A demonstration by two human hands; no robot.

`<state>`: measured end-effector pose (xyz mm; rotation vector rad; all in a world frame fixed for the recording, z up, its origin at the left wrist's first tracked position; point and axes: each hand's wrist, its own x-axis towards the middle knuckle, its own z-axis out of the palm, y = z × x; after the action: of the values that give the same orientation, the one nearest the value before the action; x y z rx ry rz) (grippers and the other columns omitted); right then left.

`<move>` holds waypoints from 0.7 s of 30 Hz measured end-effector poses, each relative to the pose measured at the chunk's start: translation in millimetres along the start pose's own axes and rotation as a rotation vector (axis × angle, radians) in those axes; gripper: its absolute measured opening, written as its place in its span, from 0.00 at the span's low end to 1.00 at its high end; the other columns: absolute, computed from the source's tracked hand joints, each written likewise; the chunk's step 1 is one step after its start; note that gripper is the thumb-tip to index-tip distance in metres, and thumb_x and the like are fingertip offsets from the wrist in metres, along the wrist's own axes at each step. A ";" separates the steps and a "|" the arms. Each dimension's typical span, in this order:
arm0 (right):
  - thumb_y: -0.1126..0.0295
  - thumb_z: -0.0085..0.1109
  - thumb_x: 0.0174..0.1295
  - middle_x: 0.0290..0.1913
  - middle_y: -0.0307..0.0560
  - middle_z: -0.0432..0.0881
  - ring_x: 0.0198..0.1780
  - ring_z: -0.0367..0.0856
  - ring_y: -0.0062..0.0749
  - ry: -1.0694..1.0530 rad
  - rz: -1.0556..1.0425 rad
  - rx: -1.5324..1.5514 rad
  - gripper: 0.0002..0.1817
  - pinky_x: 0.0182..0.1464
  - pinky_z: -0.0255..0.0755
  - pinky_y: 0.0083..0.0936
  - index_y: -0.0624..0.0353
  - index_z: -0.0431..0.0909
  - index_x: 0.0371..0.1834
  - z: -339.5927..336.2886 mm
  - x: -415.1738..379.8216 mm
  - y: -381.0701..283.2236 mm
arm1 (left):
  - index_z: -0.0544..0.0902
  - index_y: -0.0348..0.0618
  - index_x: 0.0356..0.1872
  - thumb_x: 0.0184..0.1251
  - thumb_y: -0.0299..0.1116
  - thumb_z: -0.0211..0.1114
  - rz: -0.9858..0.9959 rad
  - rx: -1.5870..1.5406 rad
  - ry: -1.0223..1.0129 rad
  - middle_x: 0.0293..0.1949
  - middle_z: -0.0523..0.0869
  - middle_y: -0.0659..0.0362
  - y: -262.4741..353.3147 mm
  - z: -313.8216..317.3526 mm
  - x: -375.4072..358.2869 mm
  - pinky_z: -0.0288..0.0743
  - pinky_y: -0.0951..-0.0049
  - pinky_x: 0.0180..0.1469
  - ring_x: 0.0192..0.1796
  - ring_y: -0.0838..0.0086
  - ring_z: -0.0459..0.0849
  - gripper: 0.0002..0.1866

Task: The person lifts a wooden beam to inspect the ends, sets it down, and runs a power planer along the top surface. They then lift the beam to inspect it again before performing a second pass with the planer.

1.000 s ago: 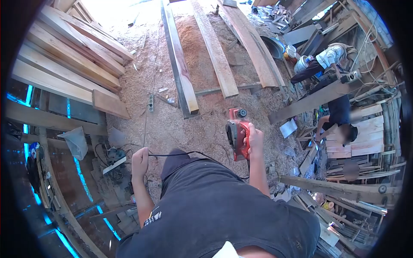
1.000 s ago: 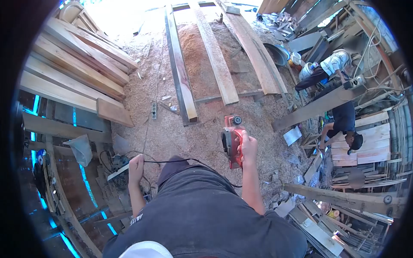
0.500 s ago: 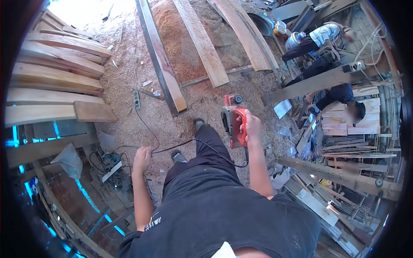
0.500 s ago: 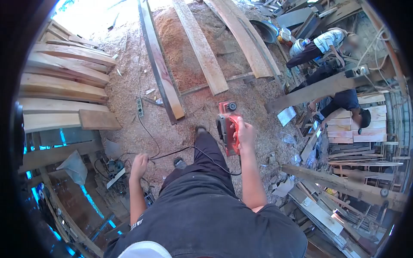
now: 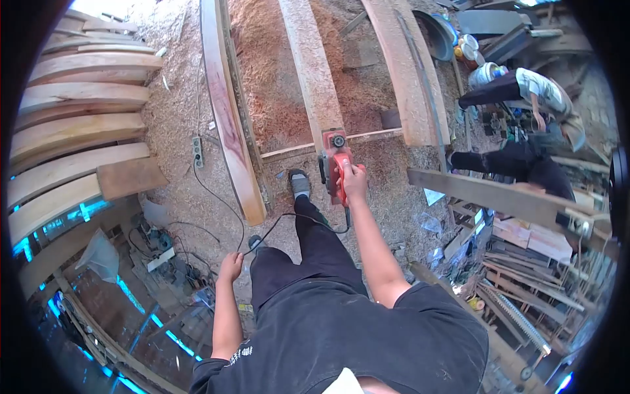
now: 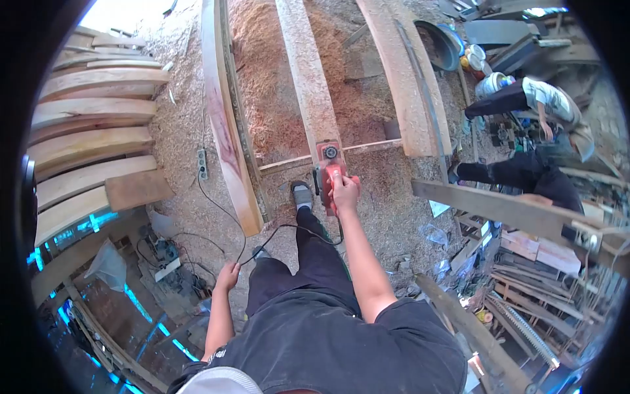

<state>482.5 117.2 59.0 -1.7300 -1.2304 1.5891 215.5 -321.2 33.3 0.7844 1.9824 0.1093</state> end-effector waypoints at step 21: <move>0.54 0.62 0.71 0.42 0.60 0.89 0.49 0.87 0.61 -0.050 -0.106 -0.730 0.21 0.58 0.79 0.49 0.65 0.86 0.46 9.8 88.9 -12.9 | 0.79 0.41 0.64 0.84 0.48 0.55 0.068 -0.359 0.227 0.58 0.86 0.40 82.9 15.7 66.8 0.77 0.51 0.62 0.62 0.44 0.84 0.22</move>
<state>462.1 196.9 21.7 -1.9825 -2.0666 1.1935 246.3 -221.7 6.3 0.6249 2.0658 0.6004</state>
